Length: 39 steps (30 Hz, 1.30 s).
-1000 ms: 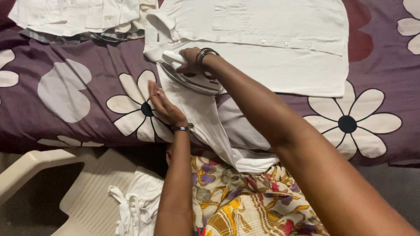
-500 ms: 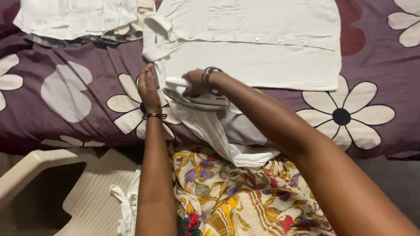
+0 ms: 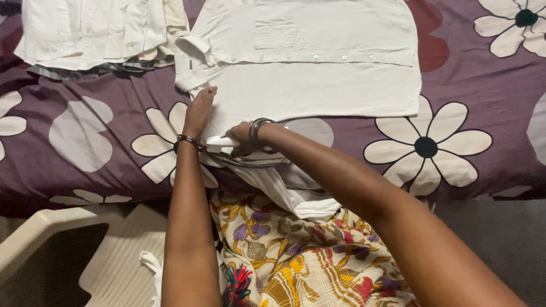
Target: The person irons a white shirt laid out on a bed. They use an electric iron to smooth the fabric, moving it back and forth across the shirt's surface while occasionally adjusting the shirt with their hands.
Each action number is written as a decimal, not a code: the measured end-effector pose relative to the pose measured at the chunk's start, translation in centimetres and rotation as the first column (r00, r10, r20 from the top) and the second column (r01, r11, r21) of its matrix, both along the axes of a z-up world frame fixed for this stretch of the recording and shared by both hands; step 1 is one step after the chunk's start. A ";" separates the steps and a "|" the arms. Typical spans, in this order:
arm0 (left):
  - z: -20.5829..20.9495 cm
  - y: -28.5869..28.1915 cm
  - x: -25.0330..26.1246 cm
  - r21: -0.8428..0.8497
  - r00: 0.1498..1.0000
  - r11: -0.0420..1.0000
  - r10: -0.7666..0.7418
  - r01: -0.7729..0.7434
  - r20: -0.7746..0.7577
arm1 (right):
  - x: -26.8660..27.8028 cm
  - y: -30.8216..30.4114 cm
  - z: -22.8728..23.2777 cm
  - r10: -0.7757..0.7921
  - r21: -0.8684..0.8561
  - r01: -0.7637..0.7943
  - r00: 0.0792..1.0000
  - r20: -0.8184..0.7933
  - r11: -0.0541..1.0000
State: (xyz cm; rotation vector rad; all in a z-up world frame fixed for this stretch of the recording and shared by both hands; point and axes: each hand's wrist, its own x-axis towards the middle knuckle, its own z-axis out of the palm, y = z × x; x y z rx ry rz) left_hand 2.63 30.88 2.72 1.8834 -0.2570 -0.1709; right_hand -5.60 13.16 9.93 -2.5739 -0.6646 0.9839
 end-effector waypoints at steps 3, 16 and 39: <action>-1.7 0.2 0.7 -0.023 0.998 1.000 -0.015 0.013 -0.068 | -0.4 -0.2 0.1 0.016 0.017 -0.017 0.998 0.061 1.000; -1.4 -0.6 -0.3 0.220 0.999 0.975 -0.024 0.017 0.029 | -5.5 -9.1 8.3 -0.160 0.205 0.120 0.968 0.195 0.971; -3.6 -14.0 -5.8 0.691 0.924 0.705 -0.137 -0.163 0.357 | -7.8 -63.2 0.3 -0.967 0.932 0.315 -0.120 0.225 0.178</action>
